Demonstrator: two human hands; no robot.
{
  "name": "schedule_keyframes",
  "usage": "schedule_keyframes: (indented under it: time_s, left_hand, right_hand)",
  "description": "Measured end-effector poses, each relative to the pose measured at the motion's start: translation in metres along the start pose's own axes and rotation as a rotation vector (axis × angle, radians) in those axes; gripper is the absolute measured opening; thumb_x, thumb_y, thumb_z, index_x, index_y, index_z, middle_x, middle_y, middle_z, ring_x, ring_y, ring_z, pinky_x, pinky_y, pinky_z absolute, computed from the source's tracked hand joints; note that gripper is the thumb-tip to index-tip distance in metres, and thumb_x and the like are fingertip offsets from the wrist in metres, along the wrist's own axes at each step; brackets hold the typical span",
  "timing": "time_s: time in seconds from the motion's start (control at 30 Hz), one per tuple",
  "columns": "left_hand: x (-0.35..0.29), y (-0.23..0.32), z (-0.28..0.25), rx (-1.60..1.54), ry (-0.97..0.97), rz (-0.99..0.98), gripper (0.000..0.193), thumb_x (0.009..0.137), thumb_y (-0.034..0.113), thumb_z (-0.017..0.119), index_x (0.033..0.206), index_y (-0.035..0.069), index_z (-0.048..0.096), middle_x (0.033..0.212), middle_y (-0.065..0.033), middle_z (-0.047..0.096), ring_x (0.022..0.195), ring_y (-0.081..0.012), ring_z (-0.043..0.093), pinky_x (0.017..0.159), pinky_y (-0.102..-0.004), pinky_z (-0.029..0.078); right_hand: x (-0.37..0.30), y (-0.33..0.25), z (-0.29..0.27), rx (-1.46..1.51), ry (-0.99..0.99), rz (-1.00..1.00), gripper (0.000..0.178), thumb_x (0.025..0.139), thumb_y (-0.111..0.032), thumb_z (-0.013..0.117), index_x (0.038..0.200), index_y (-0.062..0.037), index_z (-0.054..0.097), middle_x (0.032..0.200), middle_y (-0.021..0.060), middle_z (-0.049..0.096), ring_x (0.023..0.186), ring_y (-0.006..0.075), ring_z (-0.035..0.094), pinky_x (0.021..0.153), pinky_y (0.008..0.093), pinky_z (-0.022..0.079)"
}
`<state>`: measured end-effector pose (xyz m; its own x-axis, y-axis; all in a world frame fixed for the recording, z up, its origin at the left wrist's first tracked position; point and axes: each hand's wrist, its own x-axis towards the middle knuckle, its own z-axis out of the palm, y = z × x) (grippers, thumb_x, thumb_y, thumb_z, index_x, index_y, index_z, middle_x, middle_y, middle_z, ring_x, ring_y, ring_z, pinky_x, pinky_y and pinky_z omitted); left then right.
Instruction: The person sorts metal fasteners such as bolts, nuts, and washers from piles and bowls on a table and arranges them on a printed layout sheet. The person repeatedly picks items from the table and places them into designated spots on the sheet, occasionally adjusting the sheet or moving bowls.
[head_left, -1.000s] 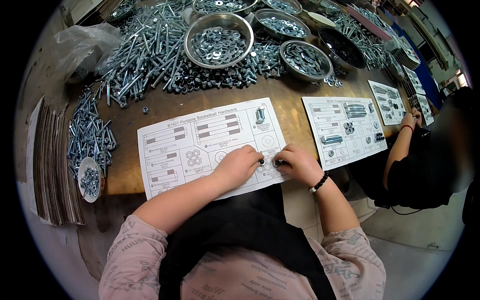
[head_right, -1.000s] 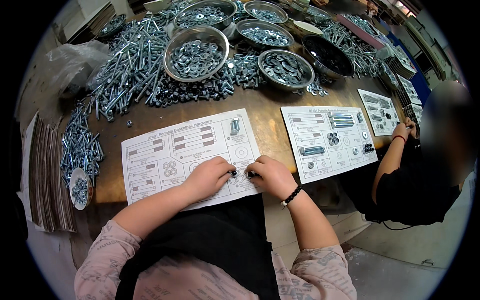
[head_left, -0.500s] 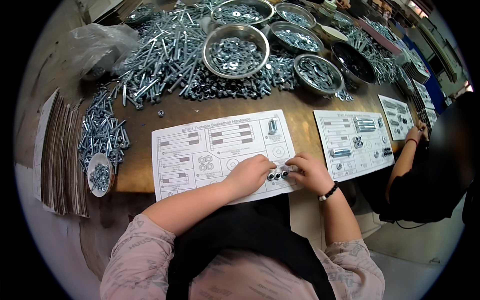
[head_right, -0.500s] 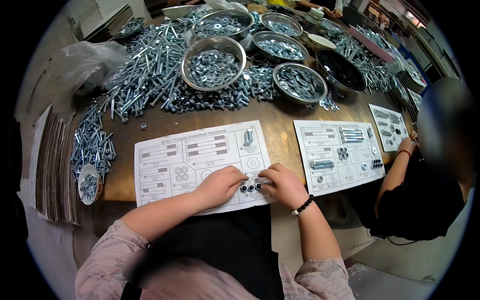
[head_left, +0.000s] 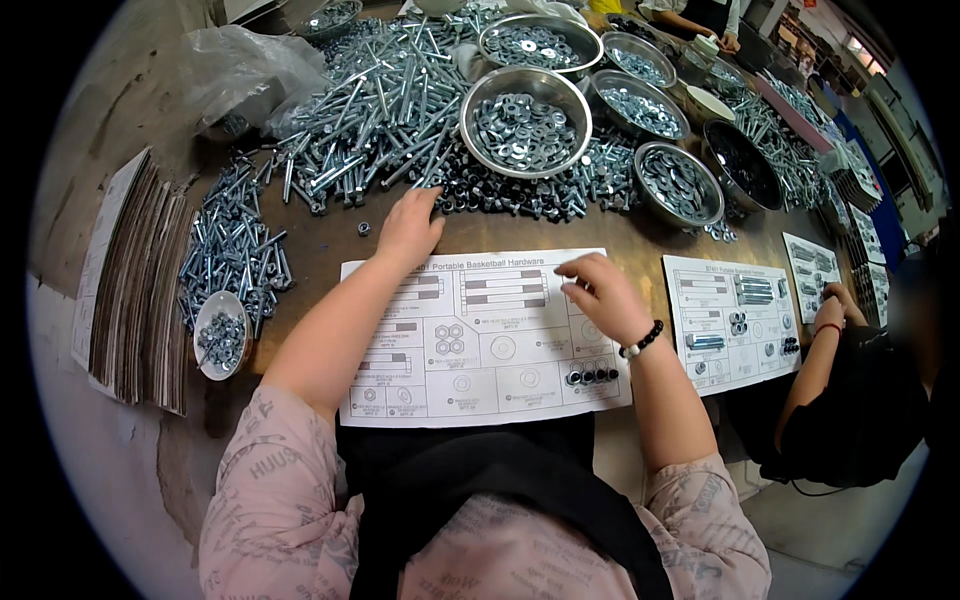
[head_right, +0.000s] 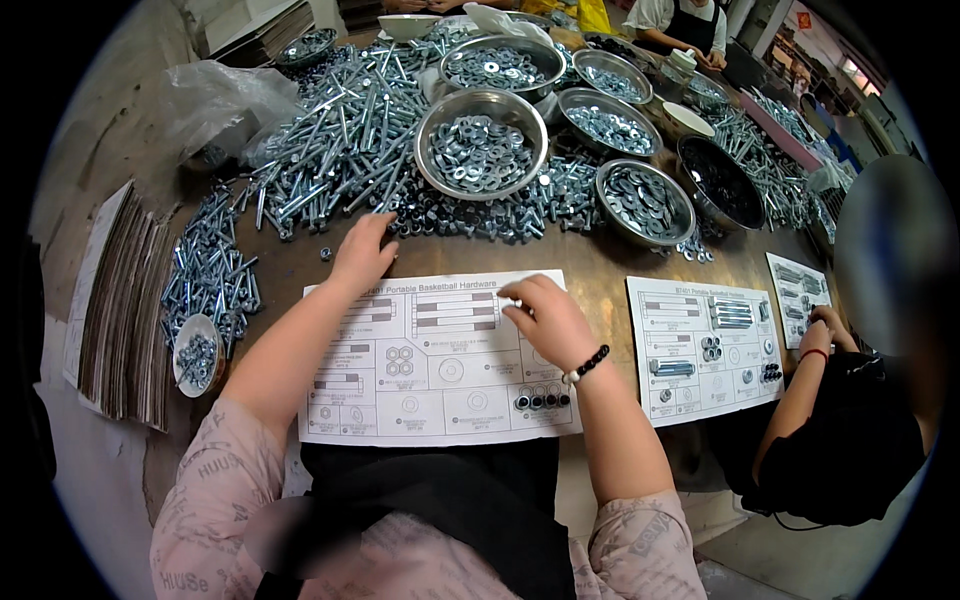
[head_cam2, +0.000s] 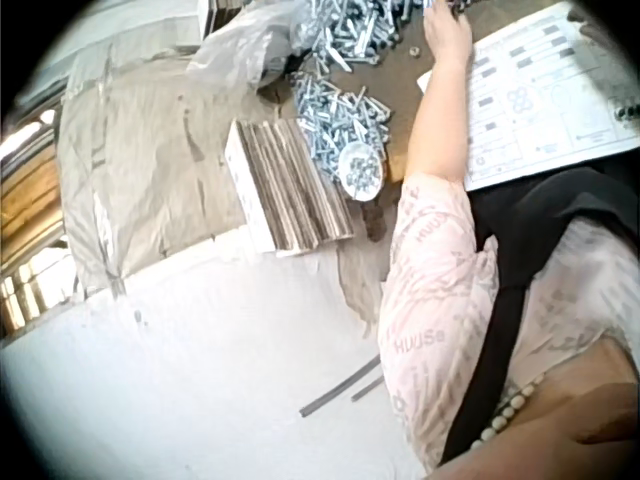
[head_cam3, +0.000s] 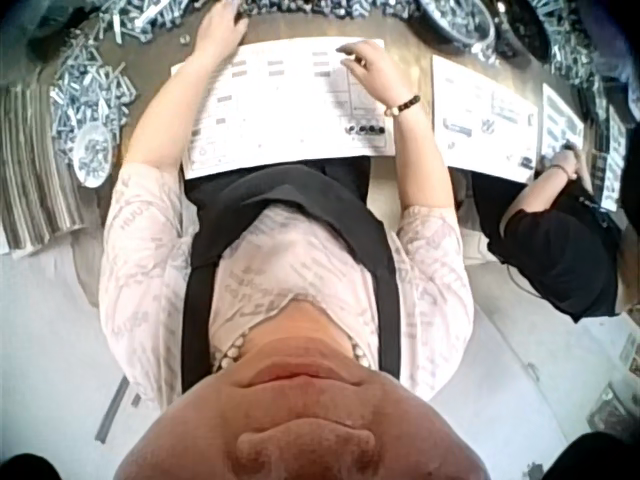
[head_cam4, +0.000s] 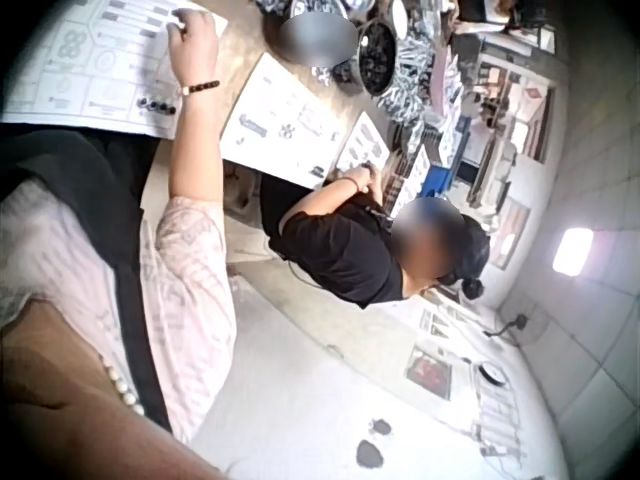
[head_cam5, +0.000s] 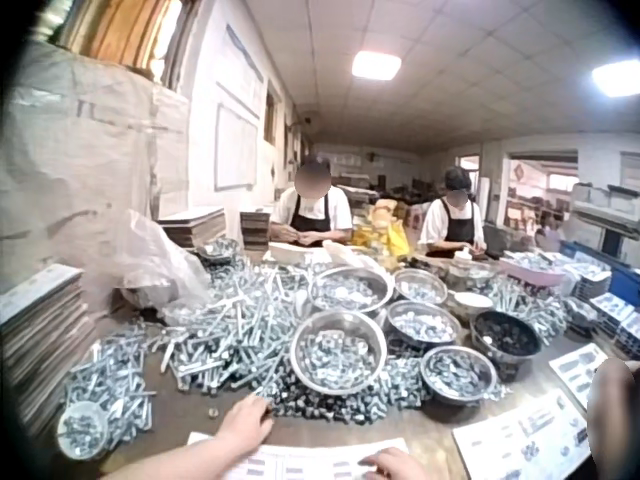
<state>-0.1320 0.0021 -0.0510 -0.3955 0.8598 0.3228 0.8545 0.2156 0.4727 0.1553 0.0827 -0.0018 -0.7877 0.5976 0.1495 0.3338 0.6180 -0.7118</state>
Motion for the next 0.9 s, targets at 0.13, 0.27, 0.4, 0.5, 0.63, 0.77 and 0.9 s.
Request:
schedule_keyframes:
  time_s: [0.13, 0.27, 0.4, 0.5, 0.63, 0.77, 0.9]
  left_hand:
    - [0.015, -0.004, 0.011, 0.167, -0.090, 0.138, 0.037, 0.078, 0.011, 0.057, 0.115, 0.009, 0.054, 0.117, -0.0105, 0.051, 0.109, -0.0297, 0.047, 0.091, -0.0392, 0.040]
    - [0.019, -0.003, 0.032, 0.199, -0.049, 0.161, 0.032, 0.078, 0.009, 0.056, 0.110, 0.010, 0.057, 0.118, -0.0104, 0.051, 0.109, -0.0305, 0.046, 0.089, -0.0387, 0.042]
    - [0.011, 0.006, 0.019, 0.048, -0.251, 0.153, 0.032, 0.077, 0.007, 0.056, 0.109, 0.008, 0.058, 0.113, -0.0107, 0.053, 0.104, -0.0285, 0.049, 0.088, -0.0371, 0.042]
    - [0.005, 0.000, 0.005, -0.094, -0.234, 0.129, 0.038, 0.074, 0.008, 0.061, 0.112, 0.007, 0.056, 0.105, -0.0104, 0.055, 0.100, -0.0279, 0.052, 0.086, -0.0365, 0.042]
    - [-0.001, -0.009, -0.014, -0.189, -0.236, -0.026, 0.042, 0.072, 0.011, 0.065, 0.113, 0.007, 0.055, 0.104, -0.0104, 0.055, 0.098, -0.0279, 0.053, 0.085, -0.0362, 0.043]
    - [-0.007, -0.007, -0.008, -0.116, -0.223, 0.055, 0.046, 0.070, 0.018, 0.068, 0.113, 0.006, 0.055, 0.102, -0.0112, 0.053, 0.092, -0.0256, 0.056, 0.080, -0.0342, 0.045]
    - [-0.009, 0.016, 0.002, 0.020, -0.212, 0.027, 0.039, 0.070, 0.023, 0.068, 0.106, 0.011, 0.058, 0.098, -0.0093, 0.055, 0.095, -0.0282, 0.054, 0.082, -0.0371, 0.045]
  right_hand:
    - [0.010, 0.000, -0.004, 0.031, 0.062, 0.025, 0.018, 0.079, -0.009, 0.059, 0.096, -0.0042, 0.061, 0.086, 0.0092, 0.056, 0.073, 0.0213, 0.055, 0.065, 0.0296, 0.045]
    - [0.010, 0.007, -0.009, 0.047, 0.124, 0.051, 0.017, 0.080, -0.009, 0.059, 0.096, -0.0046, 0.062, 0.086, 0.0080, 0.056, 0.072, 0.0196, 0.056, 0.065, 0.0288, 0.046]
    - [0.014, 0.006, -0.008, -0.018, 0.092, 0.074, 0.017, 0.080, -0.011, 0.059, 0.096, -0.0056, 0.062, 0.086, 0.0089, 0.057, 0.072, 0.0217, 0.057, 0.066, 0.0303, 0.046]
    - [0.024, 0.001, 0.002, -0.030, 0.026, 0.096, 0.018, 0.081, -0.014, 0.059, 0.097, -0.0064, 0.063, 0.088, 0.0100, 0.058, 0.076, 0.0240, 0.058, 0.069, 0.0321, 0.046]
    - [0.046, -0.006, 0.022, -0.032, -0.057, 0.065, 0.019, 0.079, -0.015, 0.060, 0.096, -0.0073, 0.063, 0.093, 0.0100, 0.057, 0.082, 0.0257, 0.057, 0.072, 0.0332, 0.047]
    - [0.074, 0.000, 0.053, -0.188, -0.003, -0.010, 0.026, 0.074, -0.018, 0.065, 0.098, -0.0089, 0.062, 0.094, 0.0106, 0.057, 0.086, 0.0294, 0.057, 0.075, 0.0374, 0.047]
    - [0.100, -0.008, 0.077, -0.286, -0.040, 0.061, 0.031, 0.072, -0.022, 0.067, 0.099, -0.0094, 0.059, 0.097, 0.0128, 0.056, 0.088, 0.0316, 0.057, 0.075, 0.0389, 0.047]
